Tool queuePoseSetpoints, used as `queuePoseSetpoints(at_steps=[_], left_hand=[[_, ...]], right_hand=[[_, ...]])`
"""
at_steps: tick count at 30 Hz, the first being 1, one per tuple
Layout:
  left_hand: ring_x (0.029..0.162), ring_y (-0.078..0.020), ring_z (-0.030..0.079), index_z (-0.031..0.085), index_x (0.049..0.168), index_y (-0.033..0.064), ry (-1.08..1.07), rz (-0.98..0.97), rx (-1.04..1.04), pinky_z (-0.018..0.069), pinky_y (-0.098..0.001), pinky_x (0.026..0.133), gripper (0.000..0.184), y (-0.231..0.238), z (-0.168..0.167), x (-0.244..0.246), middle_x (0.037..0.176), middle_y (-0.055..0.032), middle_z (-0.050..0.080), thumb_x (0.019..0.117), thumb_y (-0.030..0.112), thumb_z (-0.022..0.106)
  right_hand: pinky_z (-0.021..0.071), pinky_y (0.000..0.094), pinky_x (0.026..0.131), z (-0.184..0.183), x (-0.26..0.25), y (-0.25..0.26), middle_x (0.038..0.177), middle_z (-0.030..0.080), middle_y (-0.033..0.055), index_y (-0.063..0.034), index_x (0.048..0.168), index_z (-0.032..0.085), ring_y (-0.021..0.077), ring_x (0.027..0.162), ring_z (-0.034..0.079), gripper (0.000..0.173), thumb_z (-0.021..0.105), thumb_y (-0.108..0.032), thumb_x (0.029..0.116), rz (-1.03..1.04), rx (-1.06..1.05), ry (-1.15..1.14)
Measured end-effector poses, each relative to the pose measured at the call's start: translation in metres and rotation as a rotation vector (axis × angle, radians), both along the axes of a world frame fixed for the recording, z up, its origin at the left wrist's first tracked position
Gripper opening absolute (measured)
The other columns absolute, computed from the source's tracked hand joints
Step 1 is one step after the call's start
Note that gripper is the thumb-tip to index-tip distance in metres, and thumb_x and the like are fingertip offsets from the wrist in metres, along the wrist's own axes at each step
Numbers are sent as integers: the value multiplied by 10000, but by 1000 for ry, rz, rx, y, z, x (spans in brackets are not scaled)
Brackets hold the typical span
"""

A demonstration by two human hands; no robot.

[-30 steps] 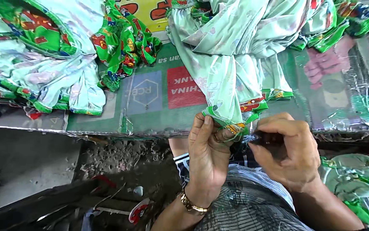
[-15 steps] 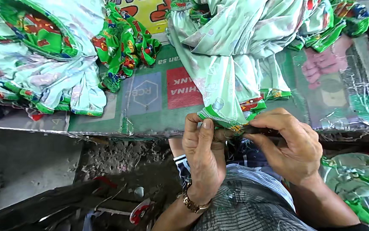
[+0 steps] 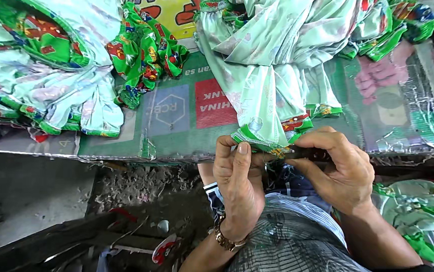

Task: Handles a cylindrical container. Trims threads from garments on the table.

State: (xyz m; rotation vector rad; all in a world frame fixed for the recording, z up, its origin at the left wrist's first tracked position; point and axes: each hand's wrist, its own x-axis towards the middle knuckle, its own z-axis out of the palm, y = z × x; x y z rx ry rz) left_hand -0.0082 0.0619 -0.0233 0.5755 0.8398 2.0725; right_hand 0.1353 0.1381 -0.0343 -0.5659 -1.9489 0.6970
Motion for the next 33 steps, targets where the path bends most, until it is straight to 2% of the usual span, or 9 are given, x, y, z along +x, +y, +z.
queuePoseSetpoints(at_steps=[7,11,16,21,24,26,29,31,33], left_hand=[[847,-122,733,627,1102,136,1,4,7,629,-297,767,115,0,0,1,961,-54,704,1068,179,526],[838,-107,722,618,1089,135,12,-6,11,622,-279,772,90,0,-3,3,948,-43,693,1061,182,546],[788,-114,717,648,1040,130,-49,-45,-49,621,-286,744,84,1,-3,3,894,-54,696,1042,177,579],[803,-128,718,631,1041,116,-81,-46,-54,621,-300,760,72,1,-4,-3,902,-69,689,1040,150,568],[828,-150,728,646,1040,114,-123,-73,-24,625,-329,782,71,1,-6,-2,919,-81,701,1026,173,611],[821,-151,734,645,1044,119,-114,-82,-41,629,-325,771,88,-1,-5,0,918,-84,706,1039,184,586],[878,-222,757,664,1085,110,-104,-119,-60,631,-400,834,115,-5,-6,-1,972,-131,732,1038,179,585],[914,-237,756,636,1163,128,94,-121,-64,625,-418,869,137,-10,-11,-4,1001,-128,737,1041,159,581],[971,-122,728,570,1235,182,631,46,-76,628,-312,864,252,-12,-17,-7,1086,1,717,1004,95,620]], right_hand=[[555,162,783,-4,-3,-1,1025,676,-1,-94,1118,613,29,925,656,227,733,-209,963,-25,66,57],[519,138,688,-1,-7,0,964,612,-10,-119,1177,577,16,815,601,315,756,-207,932,-24,99,68],[482,250,632,2,-15,2,819,637,65,-69,983,666,136,719,603,28,658,-96,979,-52,338,3],[431,301,574,2,-6,-11,727,572,67,-73,914,618,169,641,557,243,532,-235,1072,468,203,-34],[502,226,634,-5,-5,-11,807,601,52,-85,945,592,105,698,596,272,668,-337,1009,151,218,12],[501,186,700,-7,-13,-3,1013,584,62,-88,1094,577,87,816,588,250,724,-247,968,-79,269,-59],[529,171,744,-4,-19,9,1016,632,85,-43,1035,651,83,885,632,81,671,-76,964,-99,256,-2],[539,158,801,-1,-17,14,1037,624,66,-36,1020,635,57,955,633,49,629,-78,996,-2,156,4],[555,168,840,2,-13,18,1059,634,52,-44,1006,610,52,1007,641,37,609,-81,1002,93,64,7]])
